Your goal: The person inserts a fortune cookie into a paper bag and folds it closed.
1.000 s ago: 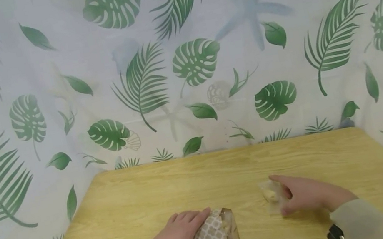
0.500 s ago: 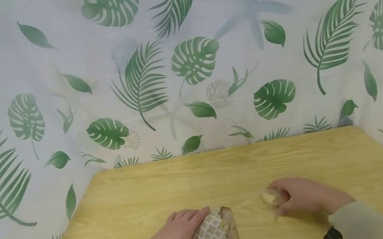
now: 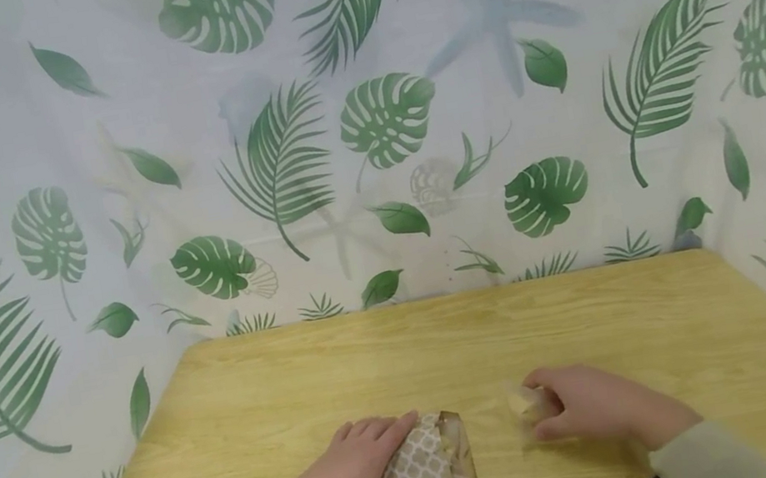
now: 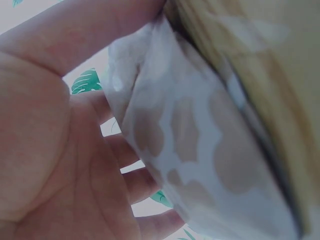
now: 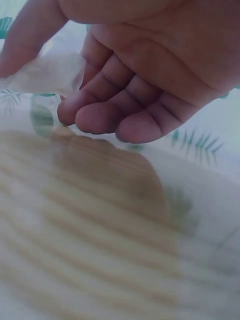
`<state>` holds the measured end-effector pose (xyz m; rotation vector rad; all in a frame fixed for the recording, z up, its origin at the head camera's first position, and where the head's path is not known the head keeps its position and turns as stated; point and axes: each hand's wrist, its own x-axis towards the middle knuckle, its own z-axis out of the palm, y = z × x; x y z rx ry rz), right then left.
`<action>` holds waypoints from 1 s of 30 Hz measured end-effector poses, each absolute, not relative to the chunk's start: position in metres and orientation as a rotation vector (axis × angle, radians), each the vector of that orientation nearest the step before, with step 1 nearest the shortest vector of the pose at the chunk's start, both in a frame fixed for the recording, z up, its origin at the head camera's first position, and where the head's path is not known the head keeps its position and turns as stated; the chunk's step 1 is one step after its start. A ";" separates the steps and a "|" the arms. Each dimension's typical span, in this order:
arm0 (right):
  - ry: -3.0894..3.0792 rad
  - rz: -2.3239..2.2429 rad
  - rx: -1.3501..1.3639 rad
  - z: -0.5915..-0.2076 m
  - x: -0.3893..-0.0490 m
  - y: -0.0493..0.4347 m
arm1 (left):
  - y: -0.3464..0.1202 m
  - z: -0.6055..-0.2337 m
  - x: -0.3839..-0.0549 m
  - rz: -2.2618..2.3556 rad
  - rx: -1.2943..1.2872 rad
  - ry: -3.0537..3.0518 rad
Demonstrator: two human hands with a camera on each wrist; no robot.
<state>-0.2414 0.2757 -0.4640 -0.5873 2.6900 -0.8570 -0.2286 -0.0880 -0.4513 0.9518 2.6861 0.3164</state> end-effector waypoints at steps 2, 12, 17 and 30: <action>2.697 -0.852 -0.571 -0.464 -0.240 0.271 | -0.088 -0.452 -0.228 0.314 0.951 2.686; 2.726 -0.856 -0.607 -0.460 -0.230 0.245 | -0.087 -0.453 -0.228 0.316 0.972 2.692; 2.729 -0.913 -0.588 -0.459 -0.226 0.232 | -0.087 -0.453 -0.227 0.330 0.962 2.689; 2.732 -0.941 -0.565 -0.457 -0.219 0.206 | -0.088 -0.455 -0.229 0.344 0.950 2.693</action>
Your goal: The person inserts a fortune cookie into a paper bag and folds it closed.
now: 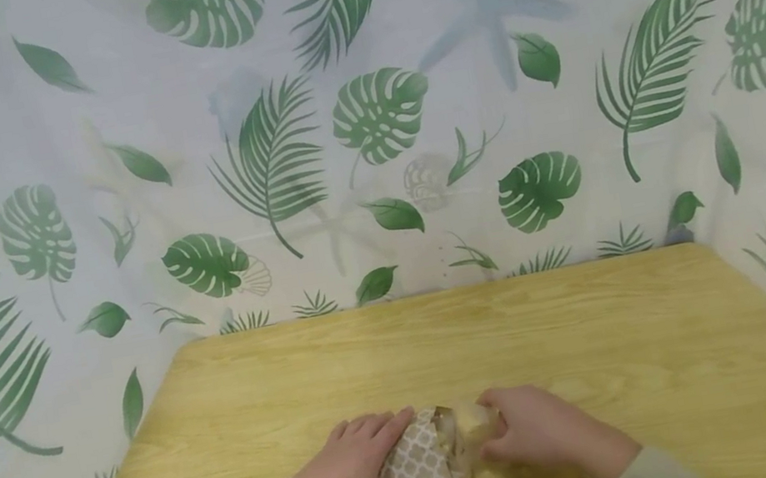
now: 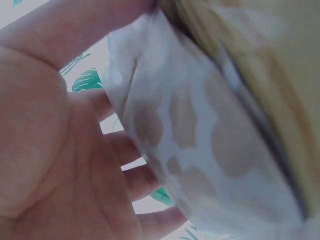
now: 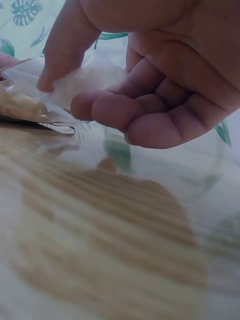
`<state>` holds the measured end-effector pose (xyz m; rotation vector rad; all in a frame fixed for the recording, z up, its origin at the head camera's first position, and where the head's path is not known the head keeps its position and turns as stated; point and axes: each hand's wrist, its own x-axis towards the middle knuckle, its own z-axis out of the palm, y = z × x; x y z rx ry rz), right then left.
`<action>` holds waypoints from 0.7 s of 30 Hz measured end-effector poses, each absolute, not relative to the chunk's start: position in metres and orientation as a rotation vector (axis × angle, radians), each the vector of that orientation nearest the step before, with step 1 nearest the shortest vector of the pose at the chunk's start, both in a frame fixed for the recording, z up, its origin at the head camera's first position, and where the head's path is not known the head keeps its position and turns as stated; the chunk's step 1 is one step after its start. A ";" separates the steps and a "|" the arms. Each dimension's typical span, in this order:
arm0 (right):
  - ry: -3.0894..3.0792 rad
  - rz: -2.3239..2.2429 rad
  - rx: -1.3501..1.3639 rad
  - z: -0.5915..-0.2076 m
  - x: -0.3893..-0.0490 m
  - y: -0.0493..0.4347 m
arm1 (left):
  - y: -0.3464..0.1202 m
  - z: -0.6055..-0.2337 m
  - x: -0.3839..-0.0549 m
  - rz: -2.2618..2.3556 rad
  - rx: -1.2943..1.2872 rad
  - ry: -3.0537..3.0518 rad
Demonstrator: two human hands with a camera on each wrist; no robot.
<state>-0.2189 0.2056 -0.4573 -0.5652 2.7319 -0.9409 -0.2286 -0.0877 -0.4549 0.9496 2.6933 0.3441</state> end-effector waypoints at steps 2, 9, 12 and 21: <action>2.745 -0.898 -0.573 -0.458 -0.218 0.203 | -0.087 -0.455 -0.228 0.348 0.945 2.695; 2.771 -0.810 -0.579 -0.455 -0.215 0.193 | -0.086 -0.456 -0.228 0.324 0.958 2.695; 2.787 -0.805 -0.584 -0.454 -0.215 0.188 | -0.086 -0.456 -0.228 0.325 0.969 2.697; 2.701 -0.893 -0.581 -0.456 -0.215 0.179 | -0.085 -0.457 -0.226 0.329 0.966 2.696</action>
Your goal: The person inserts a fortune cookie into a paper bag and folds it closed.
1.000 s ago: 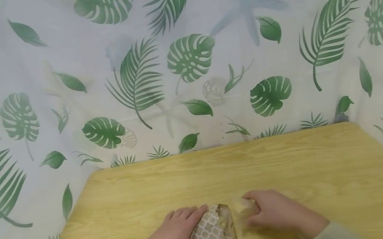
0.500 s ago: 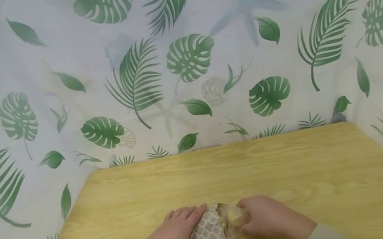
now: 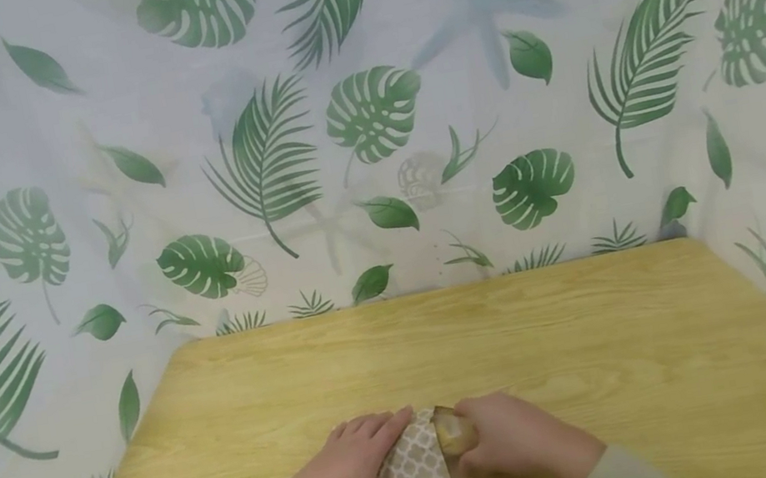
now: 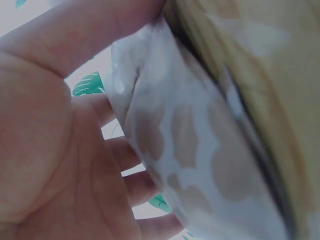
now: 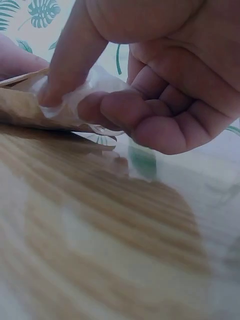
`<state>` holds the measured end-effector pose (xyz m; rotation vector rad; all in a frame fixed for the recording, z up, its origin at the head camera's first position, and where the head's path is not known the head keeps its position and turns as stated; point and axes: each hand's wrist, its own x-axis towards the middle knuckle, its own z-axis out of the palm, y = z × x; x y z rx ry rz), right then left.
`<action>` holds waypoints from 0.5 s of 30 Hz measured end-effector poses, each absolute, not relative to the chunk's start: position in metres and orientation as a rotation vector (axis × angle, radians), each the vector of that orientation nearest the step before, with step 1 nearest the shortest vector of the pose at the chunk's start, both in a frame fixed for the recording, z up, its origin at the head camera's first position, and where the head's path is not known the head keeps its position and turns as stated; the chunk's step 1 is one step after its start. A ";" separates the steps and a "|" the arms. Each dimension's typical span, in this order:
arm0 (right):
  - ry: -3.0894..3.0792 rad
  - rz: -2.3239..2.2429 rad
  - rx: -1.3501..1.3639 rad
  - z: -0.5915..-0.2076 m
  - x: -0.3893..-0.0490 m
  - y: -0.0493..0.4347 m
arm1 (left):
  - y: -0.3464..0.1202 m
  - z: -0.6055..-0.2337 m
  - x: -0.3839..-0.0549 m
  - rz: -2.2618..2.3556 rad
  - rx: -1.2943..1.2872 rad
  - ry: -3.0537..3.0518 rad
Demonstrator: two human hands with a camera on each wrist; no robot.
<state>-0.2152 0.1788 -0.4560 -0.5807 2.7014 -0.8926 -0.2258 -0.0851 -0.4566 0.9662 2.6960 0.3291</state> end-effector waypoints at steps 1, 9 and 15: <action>2.685 -0.910 -0.581 -0.456 -0.215 0.179 | -0.085 -0.457 -0.226 0.332 0.964 2.696; 2.437 -1.147 -0.603 -0.458 -0.217 0.203 | -0.086 -0.456 -0.226 0.330 0.971 2.689; 2.411 -1.228 -0.525 -0.464 -0.222 0.221 | -0.086 -0.453 -0.225 0.336 0.969 2.680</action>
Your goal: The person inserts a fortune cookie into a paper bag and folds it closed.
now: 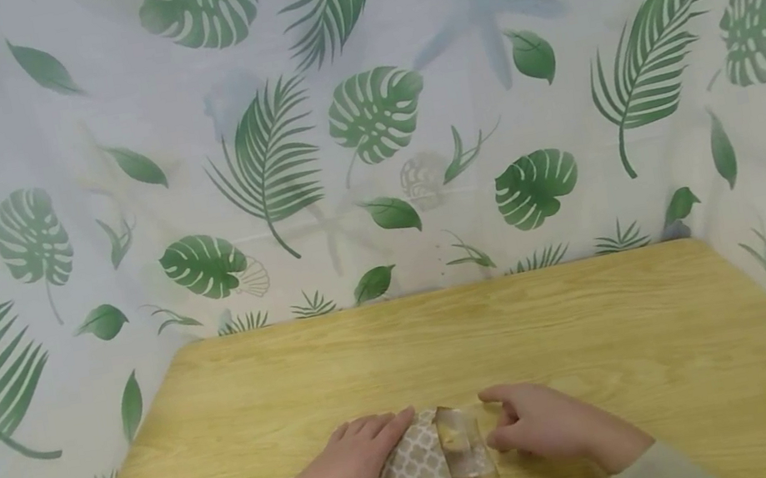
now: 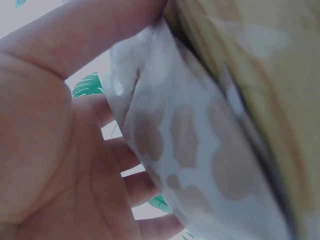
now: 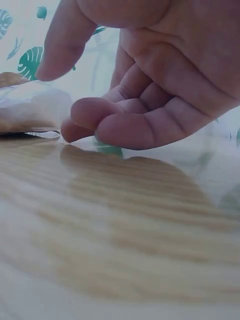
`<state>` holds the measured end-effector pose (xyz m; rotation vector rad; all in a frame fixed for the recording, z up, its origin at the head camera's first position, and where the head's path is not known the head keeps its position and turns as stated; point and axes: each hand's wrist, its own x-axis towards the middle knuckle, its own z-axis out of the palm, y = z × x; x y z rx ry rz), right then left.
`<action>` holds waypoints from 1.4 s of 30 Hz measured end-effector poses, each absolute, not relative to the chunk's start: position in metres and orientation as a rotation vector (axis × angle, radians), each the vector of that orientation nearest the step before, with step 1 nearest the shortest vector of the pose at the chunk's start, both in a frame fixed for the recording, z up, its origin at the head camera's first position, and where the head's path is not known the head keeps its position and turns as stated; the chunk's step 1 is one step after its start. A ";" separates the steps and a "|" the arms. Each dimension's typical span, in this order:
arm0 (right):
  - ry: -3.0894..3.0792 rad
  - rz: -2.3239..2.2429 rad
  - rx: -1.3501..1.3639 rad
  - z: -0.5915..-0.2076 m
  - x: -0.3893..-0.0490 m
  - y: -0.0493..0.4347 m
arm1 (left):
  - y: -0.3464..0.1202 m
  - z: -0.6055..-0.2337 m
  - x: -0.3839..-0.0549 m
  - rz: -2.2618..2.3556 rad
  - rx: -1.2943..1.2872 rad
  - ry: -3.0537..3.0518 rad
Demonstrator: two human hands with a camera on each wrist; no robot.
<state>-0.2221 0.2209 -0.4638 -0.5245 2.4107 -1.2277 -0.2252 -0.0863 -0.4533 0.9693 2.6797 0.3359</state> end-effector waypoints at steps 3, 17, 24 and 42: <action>2.387 -1.262 -0.523 -0.465 -0.223 0.222 | -0.086 -0.452 -0.225 0.325 0.973 2.689; 2.254 -1.442 -0.516 -0.470 -0.223 0.208 | -0.085 -0.451 -0.223 0.318 0.967 2.697; 2.291 -1.435 -0.500 -0.471 -0.224 0.198 | -0.085 -0.454 -0.224 0.315 0.955 2.701; 2.558 -1.353 -0.445 -0.460 -0.219 0.200 | -0.083 -0.454 -0.226 0.336 0.935 2.689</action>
